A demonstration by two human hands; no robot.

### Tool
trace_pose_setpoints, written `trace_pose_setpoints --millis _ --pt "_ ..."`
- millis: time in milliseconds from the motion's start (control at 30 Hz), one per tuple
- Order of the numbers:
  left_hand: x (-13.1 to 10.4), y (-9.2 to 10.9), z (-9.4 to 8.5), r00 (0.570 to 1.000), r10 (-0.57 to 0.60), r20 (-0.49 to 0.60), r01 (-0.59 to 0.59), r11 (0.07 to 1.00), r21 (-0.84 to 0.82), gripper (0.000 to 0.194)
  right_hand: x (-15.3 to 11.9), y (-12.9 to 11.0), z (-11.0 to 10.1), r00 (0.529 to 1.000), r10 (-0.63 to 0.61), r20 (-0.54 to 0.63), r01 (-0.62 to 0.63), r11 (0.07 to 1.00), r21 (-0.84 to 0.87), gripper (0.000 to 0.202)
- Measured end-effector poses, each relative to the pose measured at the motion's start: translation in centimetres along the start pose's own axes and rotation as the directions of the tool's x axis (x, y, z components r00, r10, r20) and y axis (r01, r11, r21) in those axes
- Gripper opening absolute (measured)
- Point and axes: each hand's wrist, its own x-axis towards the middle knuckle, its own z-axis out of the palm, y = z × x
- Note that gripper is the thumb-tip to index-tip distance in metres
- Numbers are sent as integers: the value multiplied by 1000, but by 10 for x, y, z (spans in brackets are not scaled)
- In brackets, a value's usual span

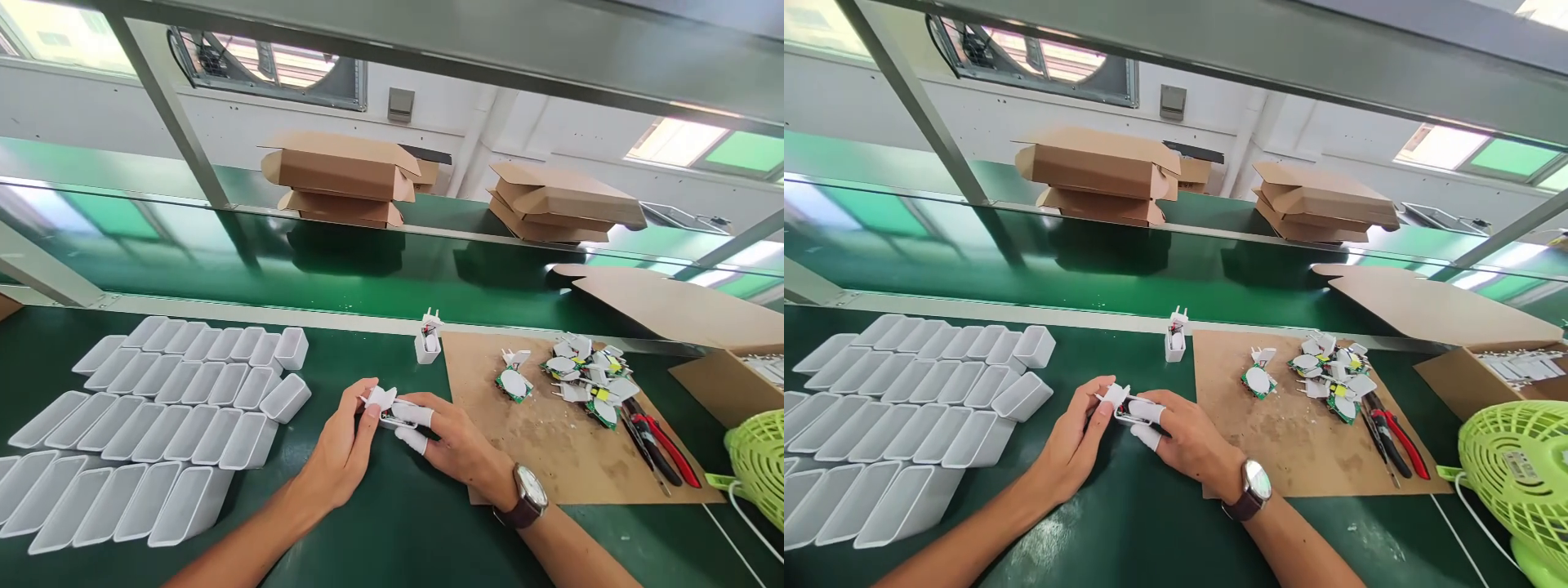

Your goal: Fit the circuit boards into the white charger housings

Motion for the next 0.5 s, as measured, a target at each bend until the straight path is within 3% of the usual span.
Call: trace_pose_setpoints --millis 133,500 --pt "-1 2 -1 1000 -5 9 5 1000 -15 41 -3 -2 0 992 123 18 -124 992 24 29" --pt "-5 -9 0 997 75 -9 -76 996 -50 34 -6 -3 -1 999 20 45 -19 999 -29 34"
